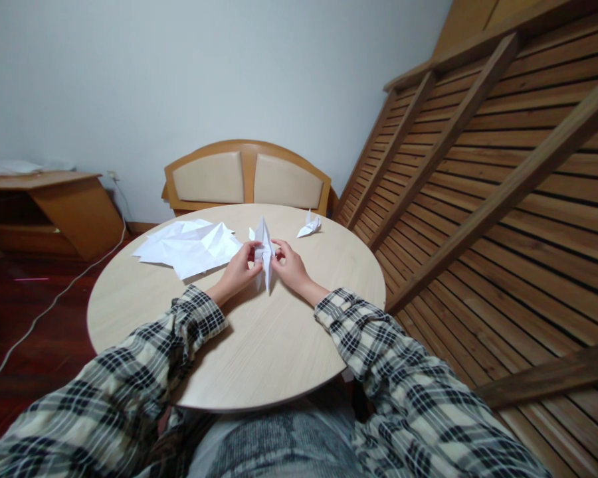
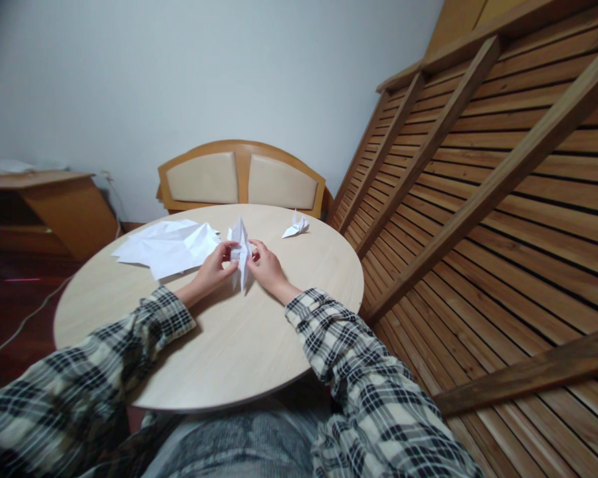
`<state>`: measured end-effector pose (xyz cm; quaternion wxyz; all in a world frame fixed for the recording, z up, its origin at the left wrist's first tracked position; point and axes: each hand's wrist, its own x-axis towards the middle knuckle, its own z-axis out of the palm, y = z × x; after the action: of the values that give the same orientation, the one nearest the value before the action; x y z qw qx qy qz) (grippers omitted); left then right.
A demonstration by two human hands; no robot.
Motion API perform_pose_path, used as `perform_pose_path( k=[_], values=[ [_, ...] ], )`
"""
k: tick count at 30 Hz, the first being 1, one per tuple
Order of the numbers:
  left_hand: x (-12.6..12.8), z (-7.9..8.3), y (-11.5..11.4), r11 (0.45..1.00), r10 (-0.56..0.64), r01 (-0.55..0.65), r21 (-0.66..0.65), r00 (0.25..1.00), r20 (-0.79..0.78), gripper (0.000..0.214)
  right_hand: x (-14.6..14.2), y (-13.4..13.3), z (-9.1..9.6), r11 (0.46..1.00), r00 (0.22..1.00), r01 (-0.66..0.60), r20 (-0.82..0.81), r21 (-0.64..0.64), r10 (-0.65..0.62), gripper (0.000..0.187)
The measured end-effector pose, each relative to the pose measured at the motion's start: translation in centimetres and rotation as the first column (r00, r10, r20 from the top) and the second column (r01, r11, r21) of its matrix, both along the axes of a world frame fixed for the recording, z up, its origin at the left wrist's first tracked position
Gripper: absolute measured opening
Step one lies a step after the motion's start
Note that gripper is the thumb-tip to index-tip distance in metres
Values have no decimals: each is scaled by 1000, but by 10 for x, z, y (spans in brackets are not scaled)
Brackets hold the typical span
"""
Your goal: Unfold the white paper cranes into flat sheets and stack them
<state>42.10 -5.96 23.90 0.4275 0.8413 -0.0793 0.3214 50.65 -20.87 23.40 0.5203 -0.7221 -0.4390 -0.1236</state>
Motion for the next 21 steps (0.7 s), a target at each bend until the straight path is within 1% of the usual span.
perform_pose_path(
  k=[2,4,7,10,16,21],
  values=[
    [0,0,0,1000,21,-21,13,1000,3,40,2,2,-3,997,998,-35,-50,65,38,48],
    [0,0,1,998,56,-56,15,998,-4,39,2,2,-3,994,998,-41,-40,105,46,49],
    [0,1,4,993,115,-115,13,993,-29,37,-3,1,1,993,999,-51,15,111,50,51],
    [1,1,8,988,148,-145,51,987,-58,33,-7,0,4,994,997,-61,57,87,56,50],
    [3,-1,16,979,105,-92,181,992,-65,34,-4,0,2,996,997,-52,54,78,48,45],
    [4,-1,21,973,93,-90,212,996,-3,36,0,1,0,994,999,-35,41,104,31,40]
  ],
)
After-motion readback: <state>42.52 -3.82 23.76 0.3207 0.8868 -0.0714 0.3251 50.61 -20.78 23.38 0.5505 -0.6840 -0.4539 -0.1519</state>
